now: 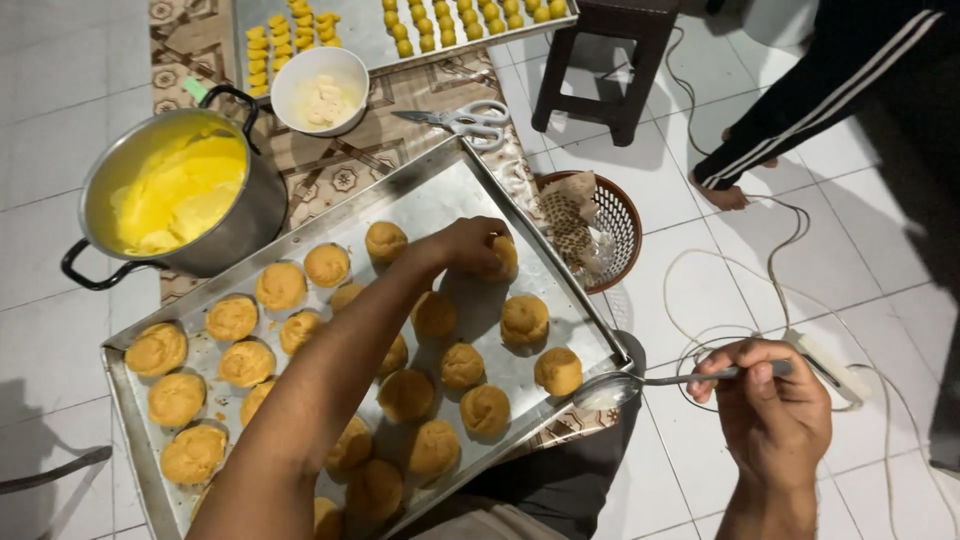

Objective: A person is manually filling pre-baked pastry shells with a yellow cream filling using a spoon.

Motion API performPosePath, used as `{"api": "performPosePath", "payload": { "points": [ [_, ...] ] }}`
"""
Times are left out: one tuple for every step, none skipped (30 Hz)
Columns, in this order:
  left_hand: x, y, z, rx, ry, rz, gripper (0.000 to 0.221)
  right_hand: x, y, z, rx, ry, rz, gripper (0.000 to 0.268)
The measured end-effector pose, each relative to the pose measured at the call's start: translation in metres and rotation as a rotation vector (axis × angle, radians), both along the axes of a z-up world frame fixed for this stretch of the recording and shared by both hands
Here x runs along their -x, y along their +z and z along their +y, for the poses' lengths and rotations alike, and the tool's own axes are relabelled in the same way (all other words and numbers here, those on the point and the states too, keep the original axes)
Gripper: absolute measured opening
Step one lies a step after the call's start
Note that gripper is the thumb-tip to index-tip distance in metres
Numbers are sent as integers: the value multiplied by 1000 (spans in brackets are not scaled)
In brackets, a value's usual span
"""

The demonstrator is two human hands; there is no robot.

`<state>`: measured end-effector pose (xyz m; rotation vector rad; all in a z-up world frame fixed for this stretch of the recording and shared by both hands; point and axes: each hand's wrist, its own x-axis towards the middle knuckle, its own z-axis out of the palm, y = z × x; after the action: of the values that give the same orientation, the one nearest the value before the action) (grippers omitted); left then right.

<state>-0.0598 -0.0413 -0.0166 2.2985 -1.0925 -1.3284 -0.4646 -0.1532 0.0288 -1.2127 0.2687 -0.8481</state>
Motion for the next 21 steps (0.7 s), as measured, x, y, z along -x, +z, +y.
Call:
{"api": "performPosePath", "payload": {
  "points": [
    [6, 7, 2, 8, -1, -7, 67, 1, -1, 0, -17, 11, -12, 14],
    [11, 14, 4, 15, 0, -17, 64, 0, -2, 0, -34, 24, -27, 14],
    [12, 10, 5, 17, -2, -15, 64, 1, -3, 1, -32, 22, -26, 14],
    [11, 6, 7, 52, -29, -56, 60, 0, -5, 2, -45, 27, -17, 14],
    [11, 2, 9, 87, -56, -98, 56, -1, -7, 3, -58, 32, -8, 14],
    [14, 2, 10, 89, -54, -97, 56, -3, -6, 3, -57, 34, -7, 14],
    [17, 2, 12, 70, -41, -150, 57, -5, -6, 4, -58, 29, -2, 13],
    [20, 2, 13, 53, -29, -204, 59, -8, -6, 5, -57, 23, 1, 13],
    [24, 6, 17, 56, -27, -204, 59, -9, -6, 5, -54, 25, 1, 13],
    [28, 10, 20, 96, -25, -223, 55, -11, -6, 5, -63, 16, 0, 13],
    [31, 14, 23, 137, -22, -242, 52, -12, -6, 5, -71, 7, -2, 14],
    [34, 21, 24, 139, -22, -239, 52, -14, -4, 6, -69, 7, 1, 14],
    [38, 28, 25, 86, -34, -203, 53, -16, -2, 8, -70, 11, -7, 14],
    [41, 34, 26, 34, -47, -168, 54, -17, 0, 9, -71, 15, -16, 14],
    [42, 31, 27, 36, -49, -166, 54, -17, -1, 9, -68, 13, -14, 14],
    [43, 27, 28, 63, -39, -152, 55, -18, -1, 9, -75, 24, -25, 14],
    [44, 23, 30, 90, -29, -138, 57, -18, -2, 9, -82, 35, -36, 13],
    [47, 21, 33, 90, -32, -136, 57, -18, -2, 10, -82, 32, -33, 13],
    [51, 20, 37, 199, -62, -288, 59, -18, -2, 10, -83, 27, -23, 13],
    [54, 19, 41, 310, -90, -439, 61, -18, -2, 10, -84, 22, -12, 14],
    [66, 33, 42, 311, -92, -436, 61, -16, -3, 10, -83, 20, -9, 14]
  ]
}}
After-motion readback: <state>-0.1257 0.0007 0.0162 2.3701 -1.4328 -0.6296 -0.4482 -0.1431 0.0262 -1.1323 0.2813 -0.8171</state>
